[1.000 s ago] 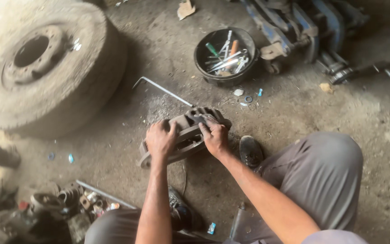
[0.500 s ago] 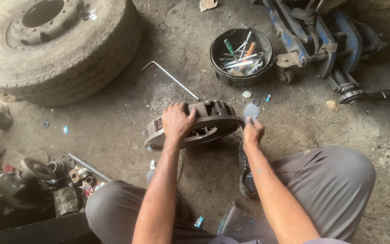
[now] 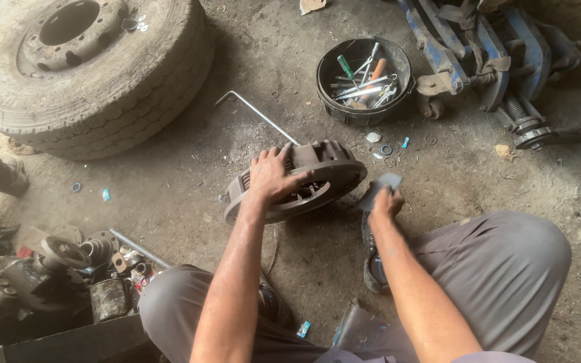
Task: The person is using an abrasive block to scrub the surface of a clutch plate and its metallic housing.
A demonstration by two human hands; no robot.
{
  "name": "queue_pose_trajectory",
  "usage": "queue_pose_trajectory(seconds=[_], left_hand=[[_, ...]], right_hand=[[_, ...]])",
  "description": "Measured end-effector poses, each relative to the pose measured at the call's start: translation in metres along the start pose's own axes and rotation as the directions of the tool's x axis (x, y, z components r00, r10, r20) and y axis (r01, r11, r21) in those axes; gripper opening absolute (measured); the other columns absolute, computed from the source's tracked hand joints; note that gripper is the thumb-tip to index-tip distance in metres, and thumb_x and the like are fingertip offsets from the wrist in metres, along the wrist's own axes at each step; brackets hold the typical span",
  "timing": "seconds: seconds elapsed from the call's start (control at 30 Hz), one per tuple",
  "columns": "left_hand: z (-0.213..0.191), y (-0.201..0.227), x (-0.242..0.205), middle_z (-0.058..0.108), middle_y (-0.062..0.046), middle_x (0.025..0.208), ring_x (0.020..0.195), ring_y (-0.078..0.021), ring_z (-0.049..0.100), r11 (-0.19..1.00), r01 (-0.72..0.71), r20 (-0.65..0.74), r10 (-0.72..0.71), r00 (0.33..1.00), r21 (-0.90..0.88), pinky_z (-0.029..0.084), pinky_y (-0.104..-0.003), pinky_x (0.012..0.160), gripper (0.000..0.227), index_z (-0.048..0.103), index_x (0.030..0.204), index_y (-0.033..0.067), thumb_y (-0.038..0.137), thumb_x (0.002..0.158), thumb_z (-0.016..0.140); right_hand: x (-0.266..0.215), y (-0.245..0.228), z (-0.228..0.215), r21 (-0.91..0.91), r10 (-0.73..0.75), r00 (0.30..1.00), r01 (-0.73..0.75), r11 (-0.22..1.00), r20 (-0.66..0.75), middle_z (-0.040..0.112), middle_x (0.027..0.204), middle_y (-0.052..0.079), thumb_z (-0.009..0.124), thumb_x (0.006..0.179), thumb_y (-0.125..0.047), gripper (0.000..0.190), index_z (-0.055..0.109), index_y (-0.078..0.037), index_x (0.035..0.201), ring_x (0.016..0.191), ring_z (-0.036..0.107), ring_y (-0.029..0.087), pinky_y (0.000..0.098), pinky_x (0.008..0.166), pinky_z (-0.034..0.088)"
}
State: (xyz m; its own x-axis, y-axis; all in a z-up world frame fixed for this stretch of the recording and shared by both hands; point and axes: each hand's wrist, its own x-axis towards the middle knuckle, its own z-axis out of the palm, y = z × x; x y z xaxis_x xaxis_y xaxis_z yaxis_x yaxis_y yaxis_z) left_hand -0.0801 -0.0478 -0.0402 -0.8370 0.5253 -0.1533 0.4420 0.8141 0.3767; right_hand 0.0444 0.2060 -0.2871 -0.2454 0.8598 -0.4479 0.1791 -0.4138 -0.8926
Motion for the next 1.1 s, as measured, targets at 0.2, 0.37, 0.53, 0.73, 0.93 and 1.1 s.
queue_pose_trajectory(seconds=[0.2,0.37,0.53,0.73,0.93,1.1], left_hand=[[-0.001,-0.006,-0.006,0.049,-0.017,0.149,0.13,-0.0305,0.048,0.997,-0.08,-0.017,0.08,0.997,0.002,0.035,-0.049,0.108,0.11,0.034,0.158,0.0202,0.068,0.07,0.081],[-0.016,0.013,-0.016,0.064,-0.006,0.136,0.116,-0.022,0.056,1.0,-0.011,0.107,0.009,0.994,0.017,0.043,-0.038,0.102,0.11,0.034,0.161,0.0229,0.068,0.071,0.077],[-0.004,0.02,-0.019,0.063,-0.008,0.132,0.107,-0.0227,0.052,0.991,-0.136,-0.027,0.136,0.99,0.001,0.04,-0.04,0.096,0.112,0.036,0.157,0.0171,0.074,0.071,0.077],[0.014,0.037,-0.021,0.064,-0.007,0.106,0.094,-0.0214,0.049,0.99,-0.135,-0.141,0.129,0.982,-0.034,0.041,-0.04,0.087,0.1,0.044,0.158,0.0145,0.069,0.078,0.071],[0.013,0.055,0.002,0.064,-0.005,0.101,0.094,-0.0197,0.049,0.995,-0.067,-0.09,0.061,0.994,-0.069,0.045,-0.036,0.074,0.099,0.047,0.155,0.0183,0.07,0.074,0.073],[0.014,0.049,0.03,0.065,-0.005,0.106,0.095,-0.0185,0.051,0.998,-0.049,-0.074,0.047,0.996,-0.03,0.048,-0.033,0.07,0.092,0.047,0.154,0.0183,0.061,0.076,0.073]], right_hand=[[-0.008,0.062,-0.021,-0.142,0.165,0.971,-0.141,0.98,0.172,0.067,0.091,0.011,0.058,0.101,-0.017,0.023,0.056,-0.004,0.12,0.067,0.063,0.019,0.0374,0.056,0.052],[-0.026,0.08,-0.017,-0.316,0.217,0.827,-0.05,0.947,0.518,0.072,0.1,0.015,0.058,0.101,-0.018,0.038,0.051,-0.005,0.136,0.068,0.069,0.021,0.0389,0.056,0.057],[-0.056,0.086,0.0,-0.458,0.121,0.66,0.365,0.811,0.741,0.074,0.106,0.018,0.058,0.101,-0.021,0.051,0.043,-0.007,0.148,0.07,0.073,0.022,0.0399,0.056,0.06],[-0.109,0.057,-0.006,-0.429,0.013,0.511,0.708,0.561,0.86,0.074,0.111,0.017,0.053,0.105,-0.022,0.053,0.035,-0.011,0.154,0.079,0.076,0.026,0.0395,0.063,0.063],[-0.132,0.026,-0.002,-0.271,-0.236,0.363,0.898,0.347,0.901,0.079,0.111,0.011,0.056,0.1,-0.014,0.038,0.065,-0.023,0.136,0.087,0.079,0.025,0.0388,0.069,0.064],[-0.144,0.002,0.009,-0.452,-0.036,0.491,0.826,0.338,0.87,0.063,0.122,0.018,0.049,0.101,-0.006,0.042,0.056,-0.016,0.141,0.068,0.071,0.034,0.0439,0.051,0.061]])
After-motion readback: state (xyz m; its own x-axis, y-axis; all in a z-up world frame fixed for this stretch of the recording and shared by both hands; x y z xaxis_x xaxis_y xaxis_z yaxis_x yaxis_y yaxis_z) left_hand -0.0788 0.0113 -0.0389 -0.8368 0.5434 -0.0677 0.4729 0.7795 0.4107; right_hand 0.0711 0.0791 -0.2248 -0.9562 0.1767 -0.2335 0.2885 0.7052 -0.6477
